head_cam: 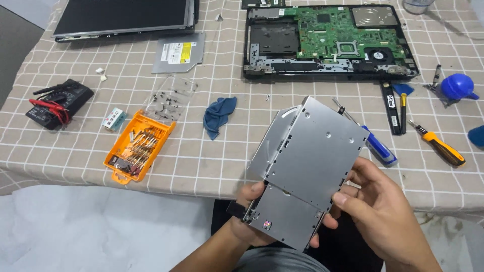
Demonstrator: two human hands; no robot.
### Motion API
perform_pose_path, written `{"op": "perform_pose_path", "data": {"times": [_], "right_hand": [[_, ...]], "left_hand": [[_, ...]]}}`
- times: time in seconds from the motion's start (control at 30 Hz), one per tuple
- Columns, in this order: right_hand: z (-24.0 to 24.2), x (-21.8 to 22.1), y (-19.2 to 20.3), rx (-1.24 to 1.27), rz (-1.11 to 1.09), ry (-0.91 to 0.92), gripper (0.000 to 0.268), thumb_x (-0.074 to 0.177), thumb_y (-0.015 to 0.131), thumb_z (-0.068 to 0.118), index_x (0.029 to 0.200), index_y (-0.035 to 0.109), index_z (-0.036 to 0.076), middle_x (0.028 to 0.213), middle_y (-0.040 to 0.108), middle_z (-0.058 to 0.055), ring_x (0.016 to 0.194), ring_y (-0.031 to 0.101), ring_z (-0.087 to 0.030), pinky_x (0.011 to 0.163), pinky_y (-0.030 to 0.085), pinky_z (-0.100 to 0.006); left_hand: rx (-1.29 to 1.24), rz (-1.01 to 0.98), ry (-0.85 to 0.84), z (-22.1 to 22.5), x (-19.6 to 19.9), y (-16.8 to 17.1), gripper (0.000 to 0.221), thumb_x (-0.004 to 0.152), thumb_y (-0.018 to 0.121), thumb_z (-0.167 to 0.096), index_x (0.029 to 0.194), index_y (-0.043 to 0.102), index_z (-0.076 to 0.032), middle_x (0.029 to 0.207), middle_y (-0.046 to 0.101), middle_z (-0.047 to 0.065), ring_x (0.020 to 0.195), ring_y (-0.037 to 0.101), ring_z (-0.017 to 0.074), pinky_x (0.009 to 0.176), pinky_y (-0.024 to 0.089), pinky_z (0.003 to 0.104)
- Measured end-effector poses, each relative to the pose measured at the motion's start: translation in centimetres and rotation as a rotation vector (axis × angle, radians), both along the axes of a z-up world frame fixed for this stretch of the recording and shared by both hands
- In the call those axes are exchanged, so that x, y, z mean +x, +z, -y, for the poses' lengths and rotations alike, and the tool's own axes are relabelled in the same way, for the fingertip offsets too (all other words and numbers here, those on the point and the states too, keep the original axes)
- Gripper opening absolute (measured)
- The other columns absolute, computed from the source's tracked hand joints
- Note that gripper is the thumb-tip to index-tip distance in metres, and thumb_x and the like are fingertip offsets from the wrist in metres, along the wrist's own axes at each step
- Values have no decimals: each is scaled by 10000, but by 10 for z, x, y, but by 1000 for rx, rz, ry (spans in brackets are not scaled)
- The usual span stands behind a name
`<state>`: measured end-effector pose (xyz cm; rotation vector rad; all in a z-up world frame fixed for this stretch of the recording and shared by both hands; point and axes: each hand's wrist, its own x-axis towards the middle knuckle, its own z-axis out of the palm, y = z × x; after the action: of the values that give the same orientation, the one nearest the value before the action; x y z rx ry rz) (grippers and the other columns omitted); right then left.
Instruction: Disassembling and inspecting the internal components of a laptop optical drive on a repair bench.
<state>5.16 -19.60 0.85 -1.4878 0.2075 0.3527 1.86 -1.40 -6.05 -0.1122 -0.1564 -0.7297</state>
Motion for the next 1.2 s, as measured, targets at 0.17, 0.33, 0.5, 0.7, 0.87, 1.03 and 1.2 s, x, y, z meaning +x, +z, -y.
{"op": "perform_pose_path", "data": {"times": [0.17,0.33,0.5,0.7,0.87,1.03,1.2], "right_hand": [[0,-6,0,-11,16,12,573,733,590,-112,1294,541,-6,1073,654,-179,793,658,-279,684,485,-356],[3,-9,-9,-50,78,20,509,721,657,-108,1216,582,-17,879,570,-134,646,601,-218,589,471,-320],[4,-12,-18,200,178,1,448,827,535,25,1266,546,-64,765,531,-143,587,482,-256,540,454,-378],[2,-7,-17,140,167,-127,550,756,580,102,1277,440,-4,1121,601,-178,975,595,-260,804,473,-357],[4,-7,-14,45,65,-162,562,731,582,16,1281,471,-11,1080,633,-202,897,618,-298,712,505,-408],[-1,-7,0,-164,-24,-156,580,677,625,-16,1249,525,-2,1110,659,-154,1018,631,-254,868,512,-383],[0,-15,-2,-201,43,-54,970,654,632,-46,1525,268,173,1022,624,-192,863,613,-262,753,508,-387]], "left_hand": [[76,47,-2,-1,-2,-4,935,817,496,-462,1538,271,88,1345,461,371,1196,518,492,868,532,549],[74,44,6,-5,-3,-4,918,826,485,-452,1531,268,94,1368,442,363,1193,518,486,869,535,536],[117,68,-5,-7,-7,-9,856,838,493,-422,1514,273,56,1306,455,317,1144,513,457,842,524,523],[445,255,89,-12,-14,-33,587,914,519,-309,1380,416,33,1099,583,170,952,595,272,758,497,360],[559,227,82,-20,-23,-60,524,922,552,-206,1401,419,-38,1173,581,137,1028,590,259,836,471,377],[352,252,44,-18,-29,-38,538,994,460,-295,1423,374,19,1269,567,167,1091,619,271,879,530,378],[1077,-138,-103,-10,-36,18,693,845,466,-511,1400,420,-99,1155,637,134,878,673,286,599,556,386]]}}
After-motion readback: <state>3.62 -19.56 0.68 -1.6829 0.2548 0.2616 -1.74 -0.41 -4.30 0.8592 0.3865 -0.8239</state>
